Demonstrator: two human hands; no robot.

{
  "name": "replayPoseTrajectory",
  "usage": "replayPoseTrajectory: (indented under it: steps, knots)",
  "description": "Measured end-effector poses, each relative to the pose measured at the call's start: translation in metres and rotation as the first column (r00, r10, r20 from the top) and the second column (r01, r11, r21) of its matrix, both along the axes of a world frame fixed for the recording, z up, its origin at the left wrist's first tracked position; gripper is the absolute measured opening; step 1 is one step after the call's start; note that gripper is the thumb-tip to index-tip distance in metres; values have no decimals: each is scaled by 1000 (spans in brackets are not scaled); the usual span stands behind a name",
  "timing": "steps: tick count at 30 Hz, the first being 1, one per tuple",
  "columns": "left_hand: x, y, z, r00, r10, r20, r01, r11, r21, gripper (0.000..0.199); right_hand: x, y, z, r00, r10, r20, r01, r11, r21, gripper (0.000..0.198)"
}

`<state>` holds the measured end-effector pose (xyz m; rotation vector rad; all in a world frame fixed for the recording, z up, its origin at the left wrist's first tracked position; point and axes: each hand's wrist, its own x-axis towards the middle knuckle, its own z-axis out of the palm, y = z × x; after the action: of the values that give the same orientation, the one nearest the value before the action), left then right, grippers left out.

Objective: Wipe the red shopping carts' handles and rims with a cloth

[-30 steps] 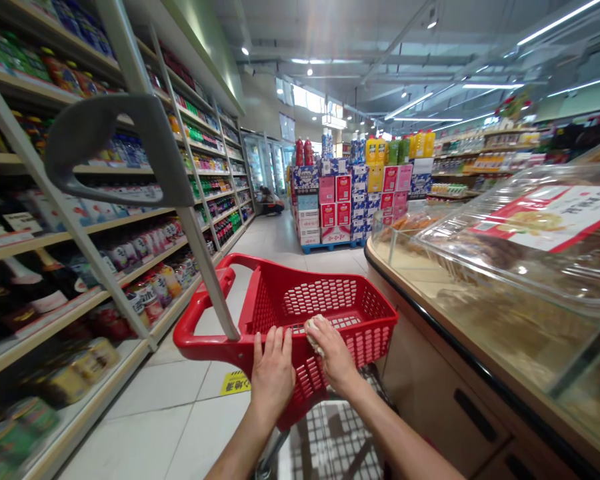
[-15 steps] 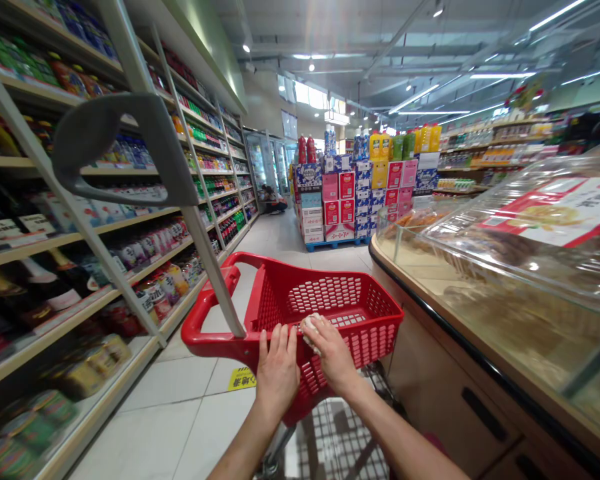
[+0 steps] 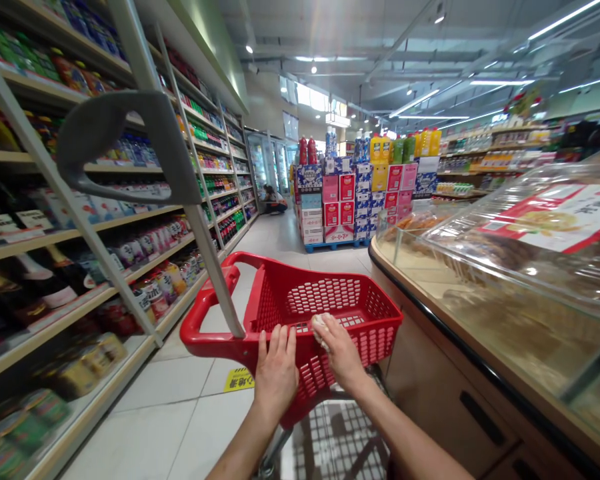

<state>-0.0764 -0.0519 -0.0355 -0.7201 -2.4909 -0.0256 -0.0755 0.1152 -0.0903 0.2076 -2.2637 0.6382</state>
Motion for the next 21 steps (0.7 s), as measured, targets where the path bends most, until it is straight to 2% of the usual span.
replayPoseTrajectory:
  steps: [2, 4, 6, 10, 12, 16, 18, 21]
  knots:
    - [1, 0, 1, 1000, -1, 12, 1, 1000, -3, 55, -4, 22, -3, 990, -140, 16, 141, 988, -68, 53]
    - [1, 1, 0, 1000, 4, 12, -4, 1000, -1, 55, -5, 31, -2, 971, -237, 32, 239, 966, -101, 51]
    - [1, 2, 0, 1000, 10, 1, -10, 1000, 3, 55, -3, 21, 0, 980, -197, 33, 199, 978, -61, 52]
    - [-1, 1, -2, 1000, 14, -27, -14, 1000, -2, 55, 2, -10, 6, 1000, 14, 24, -16, 998, 64, 60]
    - [-1, 0, -2, 1000, 9, -28, -9, 1000, -14, 56, 1, -5, 4, 999, -17, 28, 16, 998, 55, 57]
    - [1, 1, -2, 1000, 6, -22, -7, 1000, -17, 56, -3, 18, -1, 974, -219, 51, 221, 975, -31, 52]
    - [1, 2, -2, 1000, 11, -25, -11, 1000, -7, 55, -2, 14, 0, 981, -190, 44, 192, 981, -26, 56]
    - [1, 2, -2, 999, 13, -36, -13, 1000, 3, 54, 2, -5, 3, 999, -6, 31, 5, 1000, 31, 66]
